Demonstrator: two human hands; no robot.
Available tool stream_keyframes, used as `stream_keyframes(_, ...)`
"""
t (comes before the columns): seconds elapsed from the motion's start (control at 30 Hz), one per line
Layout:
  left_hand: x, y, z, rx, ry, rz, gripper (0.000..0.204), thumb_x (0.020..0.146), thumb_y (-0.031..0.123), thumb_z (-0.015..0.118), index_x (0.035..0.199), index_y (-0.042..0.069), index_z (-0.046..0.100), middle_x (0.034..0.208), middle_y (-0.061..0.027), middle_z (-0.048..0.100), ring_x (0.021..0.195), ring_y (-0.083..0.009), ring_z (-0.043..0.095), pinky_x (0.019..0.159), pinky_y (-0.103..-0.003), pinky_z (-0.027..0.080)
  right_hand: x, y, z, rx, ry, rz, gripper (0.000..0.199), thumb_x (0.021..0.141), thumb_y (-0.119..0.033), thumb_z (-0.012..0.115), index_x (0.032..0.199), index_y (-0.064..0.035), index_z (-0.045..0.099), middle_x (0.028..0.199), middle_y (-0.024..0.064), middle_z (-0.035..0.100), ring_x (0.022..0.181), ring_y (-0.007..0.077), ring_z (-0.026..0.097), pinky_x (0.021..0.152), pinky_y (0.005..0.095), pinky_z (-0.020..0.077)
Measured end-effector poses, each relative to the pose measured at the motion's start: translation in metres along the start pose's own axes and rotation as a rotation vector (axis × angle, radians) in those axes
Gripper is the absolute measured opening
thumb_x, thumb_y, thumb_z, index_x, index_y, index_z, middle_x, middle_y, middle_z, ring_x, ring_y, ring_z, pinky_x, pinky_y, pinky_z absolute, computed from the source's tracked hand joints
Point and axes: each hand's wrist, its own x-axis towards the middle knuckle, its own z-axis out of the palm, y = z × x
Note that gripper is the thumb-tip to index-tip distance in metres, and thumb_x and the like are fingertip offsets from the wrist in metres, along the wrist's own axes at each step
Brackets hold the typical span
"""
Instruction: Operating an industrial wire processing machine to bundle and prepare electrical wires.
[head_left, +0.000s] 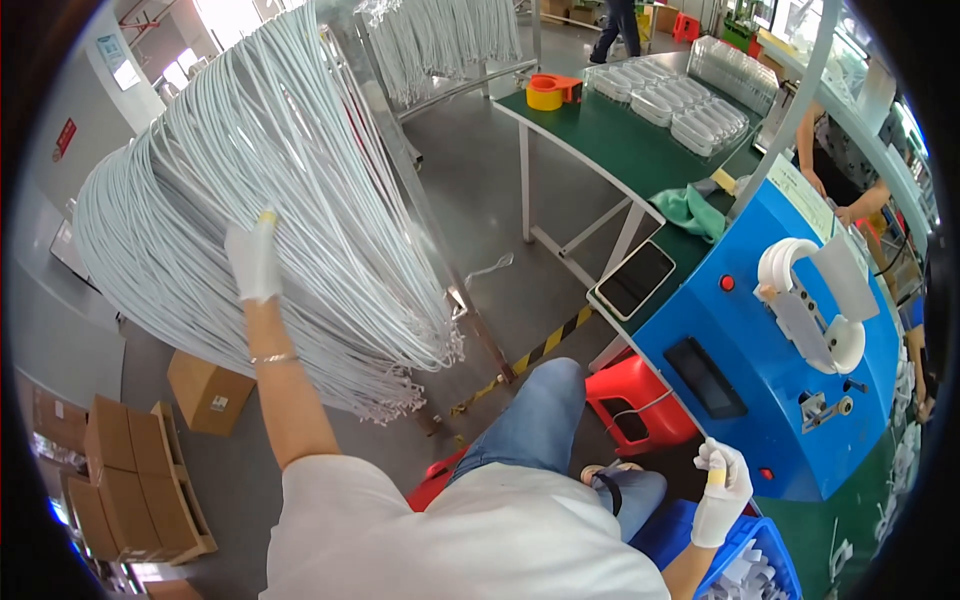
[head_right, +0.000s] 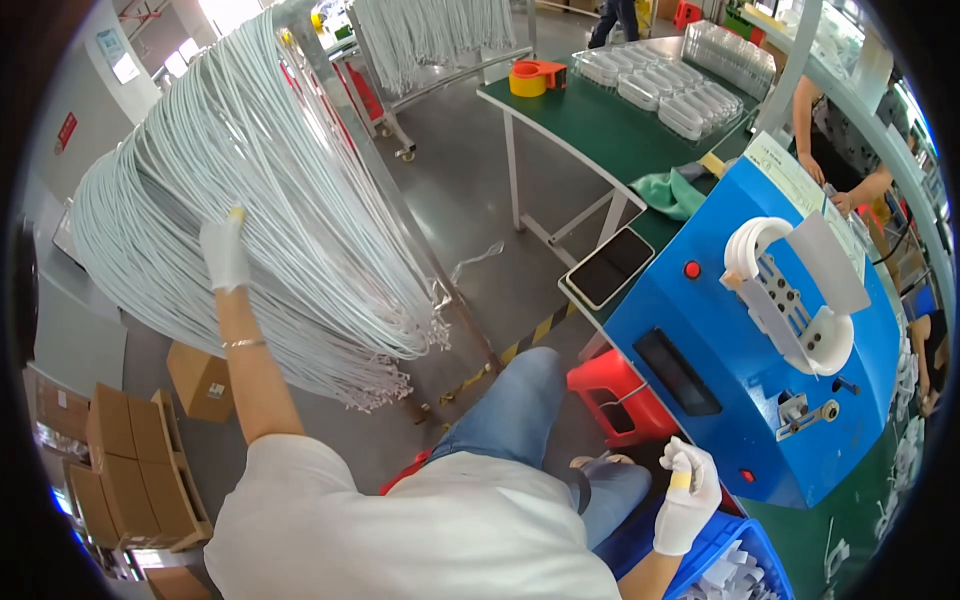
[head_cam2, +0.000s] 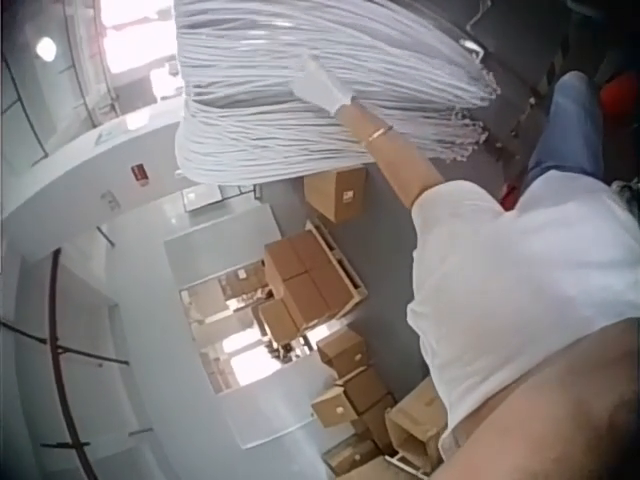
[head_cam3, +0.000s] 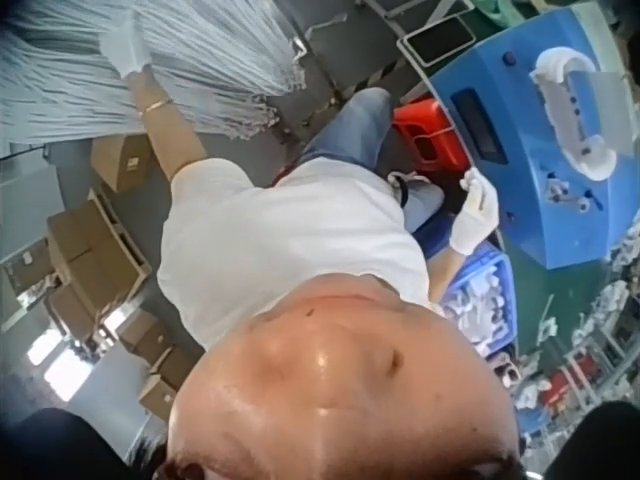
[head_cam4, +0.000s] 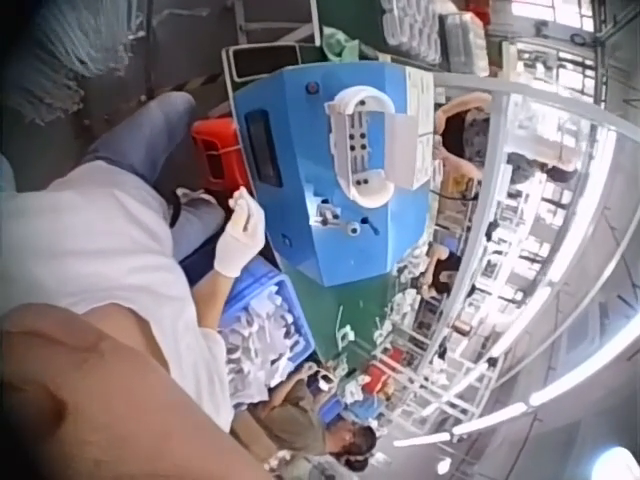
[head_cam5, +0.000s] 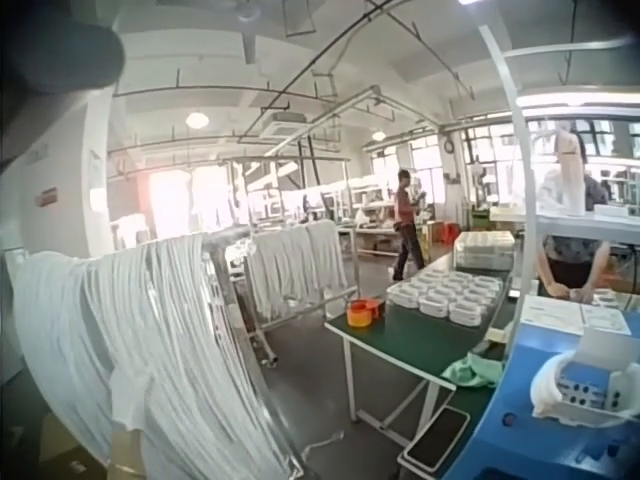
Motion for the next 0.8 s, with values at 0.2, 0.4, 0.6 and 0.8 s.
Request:
stream_keyframes(0.2, -0.061, 0.044, 0.061, 0.406, 0.613, 0.823, 0.036, 0.082, 0.018, 0.066, 0.110, -0.002, 0.060, 0.106, -0.0138, 0.061, 0.100, -0.0279, 0.056, 0.092, -0.035, 0.042, 0.001, -0.003, 0.015, -0.070, -0.118, -0.125, 0.012, 0.088, -0.004, 0.057, 0.094, 0.0042, 0.064, 0.088, 0.0082, 0.061, 0.076, 0.0134, 0.057, 0.071, 0.0232, 0.0463)
stream_keyframes(0.4, -0.016, 0.039, 0.112, 0.566, 0.214, 0.407, 0.043, 0.085, 0.041, 0.061, 0.086, -0.001, 0.062, 0.083, -0.0197, 0.062, 0.077, -0.0369, 0.060, 0.070, -0.042, 0.047, -0.012, 0.005, 0.016, -0.105, -0.152, -0.115, 0.012, 0.088, -0.003, 0.056, 0.093, 0.0042, 0.064, 0.085, 0.0071, 0.061, 0.074, 0.0124, 0.056, 0.069, 0.0228, 0.0459)
stream_keyframes(0.6, -0.019, 0.056, 0.094, 0.642, -0.181, 0.199, 0.062, 0.093, 0.053, 0.034, 0.085, -0.002, 0.062, 0.078, -0.0247, 0.060, 0.078, -0.0433, 0.057, 0.071, -0.046, 0.044, -0.015, 0.017, 0.008, -0.147, -0.122, -0.064, 0.013, 0.088, -0.003, 0.056, 0.094, 0.0042, 0.064, 0.085, 0.0069, 0.061, 0.074, 0.0116, 0.057, 0.069, 0.0225, 0.0464)
stream_keyframes(0.8, -0.036, 0.086, 0.038, 0.903, -0.151, 0.232, 0.055, 0.095, 0.047, 0.038, 0.078, 0.000, 0.062, 0.071, -0.0190, 0.064, 0.065, -0.0338, 0.063, 0.066, -0.044, 0.048, -0.009, 0.017, 0.012, -0.160, -0.147, -0.074, 0.012, 0.089, -0.003, 0.056, 0.094, 0.0043, 0.064, 0.085, 0.0071, 0.061, 0.074, 0.0115, 0.057, 0.070, 0.0226, 0.0467)
